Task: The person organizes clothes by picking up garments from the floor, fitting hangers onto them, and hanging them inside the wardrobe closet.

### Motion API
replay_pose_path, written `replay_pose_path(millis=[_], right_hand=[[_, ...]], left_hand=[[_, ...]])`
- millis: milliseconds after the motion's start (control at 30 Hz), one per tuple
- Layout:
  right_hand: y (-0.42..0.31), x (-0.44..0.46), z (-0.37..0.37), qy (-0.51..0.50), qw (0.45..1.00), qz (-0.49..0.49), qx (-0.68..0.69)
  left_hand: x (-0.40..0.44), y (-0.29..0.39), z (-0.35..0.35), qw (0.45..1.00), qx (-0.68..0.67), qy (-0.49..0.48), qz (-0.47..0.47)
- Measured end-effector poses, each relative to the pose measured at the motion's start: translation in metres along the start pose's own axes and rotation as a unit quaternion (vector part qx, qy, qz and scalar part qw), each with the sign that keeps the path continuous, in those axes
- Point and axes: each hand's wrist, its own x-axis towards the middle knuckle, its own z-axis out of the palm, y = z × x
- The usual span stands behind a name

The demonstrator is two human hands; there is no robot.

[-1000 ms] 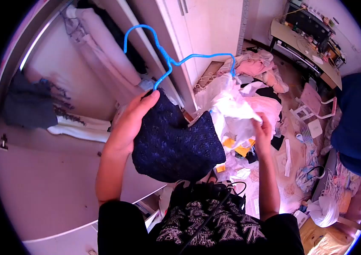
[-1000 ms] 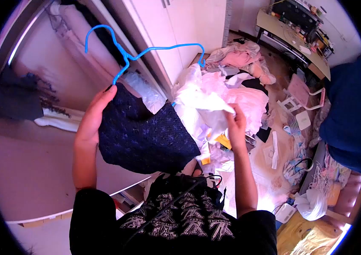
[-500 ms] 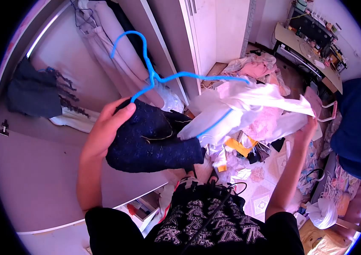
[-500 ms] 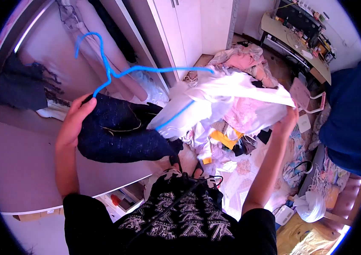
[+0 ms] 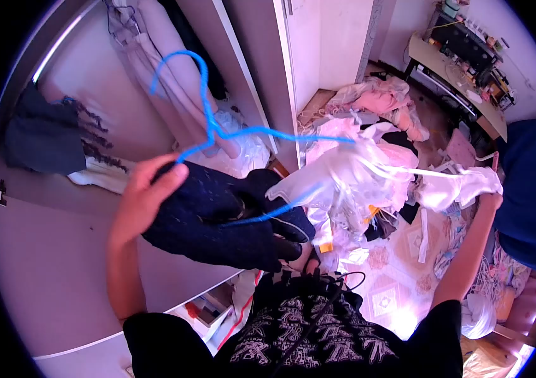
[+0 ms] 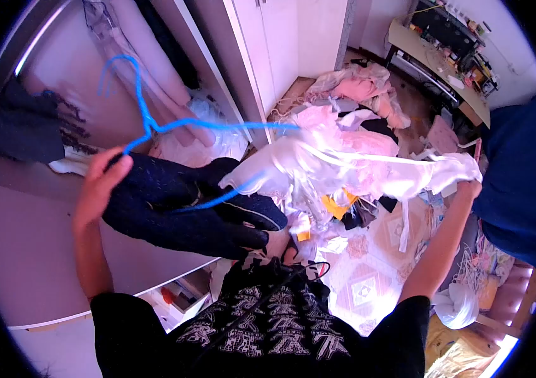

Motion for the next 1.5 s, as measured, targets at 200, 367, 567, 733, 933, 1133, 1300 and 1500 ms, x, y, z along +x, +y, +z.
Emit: replay_pose_path(millis=[200,367,567,733,933,1133,1300,1500], right_hand=[[0.034,0.125,-0.144,0.004,0.970,-0.001,-0.243],[0.144,0.086,-0.046,-0.098,0.928,-0.071,-0.353],[0.204,-0.302,0.165,-0.567,0.759,-0.006,-0.321],[0.208,-0.343,0.166,-0.572,0.744,0.003,-0.346],[0.145,-0.270,0.173,-0.480,0.856,0.090,-0.172],[0.090,-0.186,0.155,-0.355,0.904,-0.110,-0.214],[0.047,-0.078,0.179,-0.325,0.945,0.010,-0.045],[0.121,0.130,0.111,-0.090,0.587,-0.087,-0.800]], left_hand=[[-0.012,-0.033,-0.046,0.999,-0.013,-0.027,0.030],[-0.018,-0.020,-0.054,0.992,0.069,-0.064,0.079],[-0.022,-0.014,-0.051,0.993,0.095,-0.045,0.059],[-0.032,-0.023,-0.057,0.995,0.077,0.046,0.034],[-0.036,-0.047,-0.058,0.992,0.097,0.077,-0.004],[-0.027,-0.058,-0.078,0.990,0.029,0.131,-0.051],[-0.025,-0.058,-0.093,0.986,-0.077,0.145,-0.024],[-0.012,-0.034,-0.112,0.977,-0.157,0.145,-0.015]])
